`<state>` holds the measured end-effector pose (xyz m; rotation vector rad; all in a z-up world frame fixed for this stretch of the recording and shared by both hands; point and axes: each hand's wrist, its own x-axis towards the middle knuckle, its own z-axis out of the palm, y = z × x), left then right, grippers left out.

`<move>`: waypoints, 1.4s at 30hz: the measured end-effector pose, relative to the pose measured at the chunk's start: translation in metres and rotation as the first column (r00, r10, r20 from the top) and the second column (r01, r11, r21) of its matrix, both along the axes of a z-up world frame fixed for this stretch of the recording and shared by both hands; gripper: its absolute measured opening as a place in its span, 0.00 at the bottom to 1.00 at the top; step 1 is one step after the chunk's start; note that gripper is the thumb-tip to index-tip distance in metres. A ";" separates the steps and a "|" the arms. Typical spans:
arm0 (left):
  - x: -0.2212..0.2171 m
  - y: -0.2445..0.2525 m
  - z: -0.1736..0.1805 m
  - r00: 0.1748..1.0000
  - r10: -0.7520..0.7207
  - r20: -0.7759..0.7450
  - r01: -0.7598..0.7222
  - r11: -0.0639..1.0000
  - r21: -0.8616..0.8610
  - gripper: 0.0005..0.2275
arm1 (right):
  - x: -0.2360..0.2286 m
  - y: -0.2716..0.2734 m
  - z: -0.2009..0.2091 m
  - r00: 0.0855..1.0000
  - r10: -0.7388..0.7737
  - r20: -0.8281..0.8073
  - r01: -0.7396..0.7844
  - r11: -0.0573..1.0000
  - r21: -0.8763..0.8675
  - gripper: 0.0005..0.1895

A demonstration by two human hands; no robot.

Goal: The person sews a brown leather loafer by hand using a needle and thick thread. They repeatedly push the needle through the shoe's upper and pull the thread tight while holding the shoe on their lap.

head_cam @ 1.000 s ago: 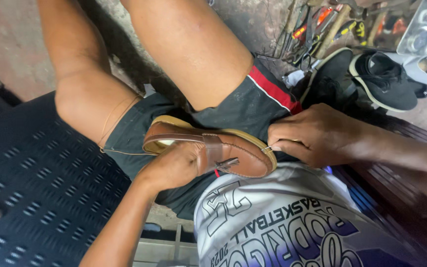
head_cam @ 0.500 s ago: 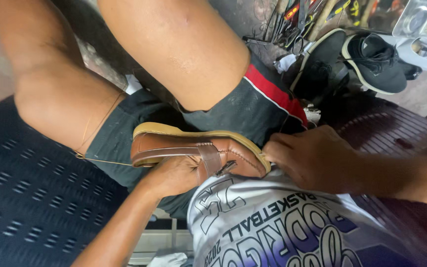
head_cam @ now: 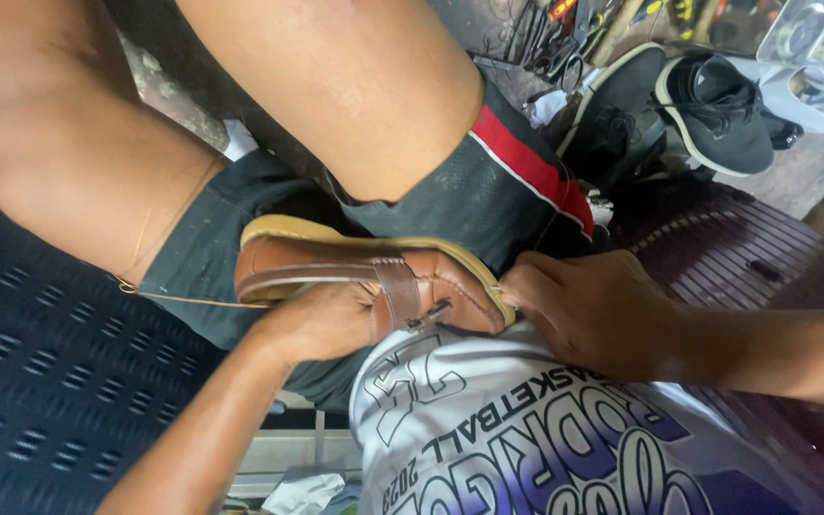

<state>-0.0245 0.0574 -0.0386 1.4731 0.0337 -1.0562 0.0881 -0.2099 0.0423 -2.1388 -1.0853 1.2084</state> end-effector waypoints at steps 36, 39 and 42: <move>-0.011 0.036 0.028 0.990 0.114 0.089 -0.129 0.973 0.190 0.08 | 0.061 0.013 -0.002 0.891 0.367 0.267 -0.300 0.917 -0.261 0.28; -0.009 0.042 0.052 0.986 0.142 0.092 -0.165 0.930 0.330 0.06 | 0.074 -0.002 -0.002 0.887 0.440 0.141 -0.311 0.794 -0.523 0.28; -0.004 0.027 0.086 0.935 0.205 0.291 -0.340 0.756 0.560 0.08 | 0.081 -0.023 0.001 0.805 0.232 0.546 -0.257 0.966 -0.031 0.29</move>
